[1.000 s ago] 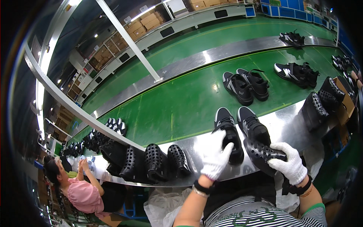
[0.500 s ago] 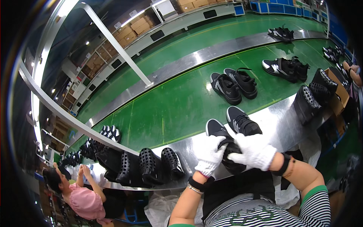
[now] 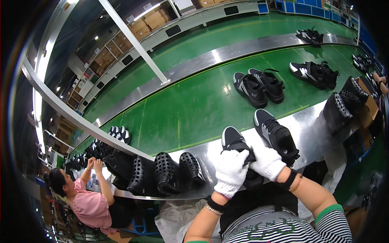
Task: Assembling and inspecting shoes on a factory conveyor line.
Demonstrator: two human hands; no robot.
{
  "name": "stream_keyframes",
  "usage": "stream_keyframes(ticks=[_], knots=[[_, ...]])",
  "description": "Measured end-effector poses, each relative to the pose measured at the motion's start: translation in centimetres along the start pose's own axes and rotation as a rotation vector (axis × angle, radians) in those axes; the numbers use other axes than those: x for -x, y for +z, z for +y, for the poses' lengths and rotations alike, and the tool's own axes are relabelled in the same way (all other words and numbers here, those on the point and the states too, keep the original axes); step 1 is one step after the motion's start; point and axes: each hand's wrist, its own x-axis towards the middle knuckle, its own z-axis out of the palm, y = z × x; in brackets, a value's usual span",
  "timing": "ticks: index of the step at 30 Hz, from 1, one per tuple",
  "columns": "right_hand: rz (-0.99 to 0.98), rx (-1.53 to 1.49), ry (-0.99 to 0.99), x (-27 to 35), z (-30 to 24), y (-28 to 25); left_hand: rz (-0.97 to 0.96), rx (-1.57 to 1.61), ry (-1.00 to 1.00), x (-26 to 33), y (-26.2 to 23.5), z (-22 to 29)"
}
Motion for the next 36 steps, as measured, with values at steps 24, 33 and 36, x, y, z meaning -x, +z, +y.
stream_keyframes(ticks=[24, 33, 36], knots=[[-0.038, -0.185, -0.342, -1.3, 0.7, -1.9, 0.235, 1.429, -1.042, 4.9, 1.1, -2.2], [-0.074, -0.529, -0.105, -0.8, 1.0, -1.1, 0.270, 1.540, -1.042, 5.9, 3.0, -0.9], [-0.024, -0.496, -0.127, -0.4, 1.2, -1.1, 0.231, 1.270, -1.117, 5.6, 3.2, 0.1]])
